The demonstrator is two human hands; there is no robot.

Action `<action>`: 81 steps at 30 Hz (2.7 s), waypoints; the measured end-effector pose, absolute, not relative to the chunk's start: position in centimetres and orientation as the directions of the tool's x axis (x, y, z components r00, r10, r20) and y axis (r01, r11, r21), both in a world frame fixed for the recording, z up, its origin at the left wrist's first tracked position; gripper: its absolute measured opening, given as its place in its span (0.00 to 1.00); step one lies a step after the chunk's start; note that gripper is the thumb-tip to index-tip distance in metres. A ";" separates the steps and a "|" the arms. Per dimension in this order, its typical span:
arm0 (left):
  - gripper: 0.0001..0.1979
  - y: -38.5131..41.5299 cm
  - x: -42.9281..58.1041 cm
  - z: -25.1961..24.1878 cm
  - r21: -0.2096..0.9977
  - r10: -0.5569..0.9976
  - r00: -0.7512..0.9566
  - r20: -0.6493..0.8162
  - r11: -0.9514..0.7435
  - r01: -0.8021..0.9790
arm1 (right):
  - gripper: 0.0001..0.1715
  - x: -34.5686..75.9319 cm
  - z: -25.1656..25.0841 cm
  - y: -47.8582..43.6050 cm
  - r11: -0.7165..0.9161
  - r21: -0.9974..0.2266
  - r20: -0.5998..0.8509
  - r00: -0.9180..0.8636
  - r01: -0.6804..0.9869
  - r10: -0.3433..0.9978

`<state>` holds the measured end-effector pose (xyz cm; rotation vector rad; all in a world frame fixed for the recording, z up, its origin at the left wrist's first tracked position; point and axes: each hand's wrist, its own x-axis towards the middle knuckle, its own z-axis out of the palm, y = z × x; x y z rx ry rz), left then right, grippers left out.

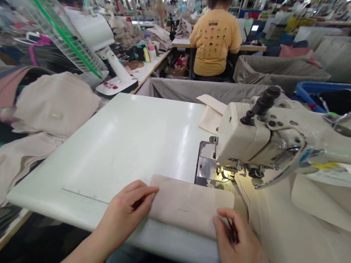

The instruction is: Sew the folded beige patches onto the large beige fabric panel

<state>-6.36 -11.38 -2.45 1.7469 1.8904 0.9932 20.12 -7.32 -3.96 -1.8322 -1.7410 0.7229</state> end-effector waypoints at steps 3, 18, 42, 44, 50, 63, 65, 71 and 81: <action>0.13 -11.4 -6.3 -2.4 0.711 0.968 -0.164 0.189 -0.019 0.703 | 0.20 20.1 -3.9 -7.1 -0.030 -0.693 -0.019 0.023 0.721 1.000; 0.14 -10.8 -6.4 -1.8 0.708 0.973 -0.173 0.150 0.016 0.706 | 0.19 20.2 -4.0 -6.9 -0.015 -0.689 -0.001 0.020 0.725 1.000; 0.16 -9.6 -7.2 -2.0 0.607 0.967 -0.094 0.237 -0.072 0.791 | 0.12 19.7 -2.7 -5.7 0.016 -0.754 -0.024 -0.053 0.657 0.998; 0.16 -9.6 -7.2 -2.0 0.604 0.966 -0.092 0.243 -0.076 0.793 | 0.12 19.6 -2.6 -5.7 0.017 -0.755 -0.021 -0.050 0.656 0.999; 0.16 -9.6 -7.2 -2.0 0.594 0.964 -0.083 0.252 -0.087 0.800 | 0.13 19.5 -2.3 -5.6 0.008 -0.751 -0.030 -0.045 0.661 0.999; 0.18 -10.0 -6.8 -2.0 0.356 0.953 0.027 0.303 -0.140 0.924 | 0.07 19.7 -2.6 -5.3 0.202 -0.568 0.099 -0.178 0.798 0.979; 0.16 -9.9 -6.7 -2.0 0.208 0.925 0.097 0.367 -0.183 0.961 | 0.07 20.3 -2.7 -5.2 0.351 -0.459 0.203 -0.289 0.816 0.936; 0.14 -6.9 -8.3 -1.8 -0.069 0.809 0.472 0.350 -0.480 0.875 | 0.10 21.5 -3.3 -4.8 0.573 -0.246 0.337 -0.485 0.782 0.807; 0.21 3.8 -3.2 0.5 0.039 0.887 0.459 0.054 -0.461 0.886 | 0.09 18.8 -3.3 -5.6 0.473 -0.286 0.347 -0.370 0.833 0.862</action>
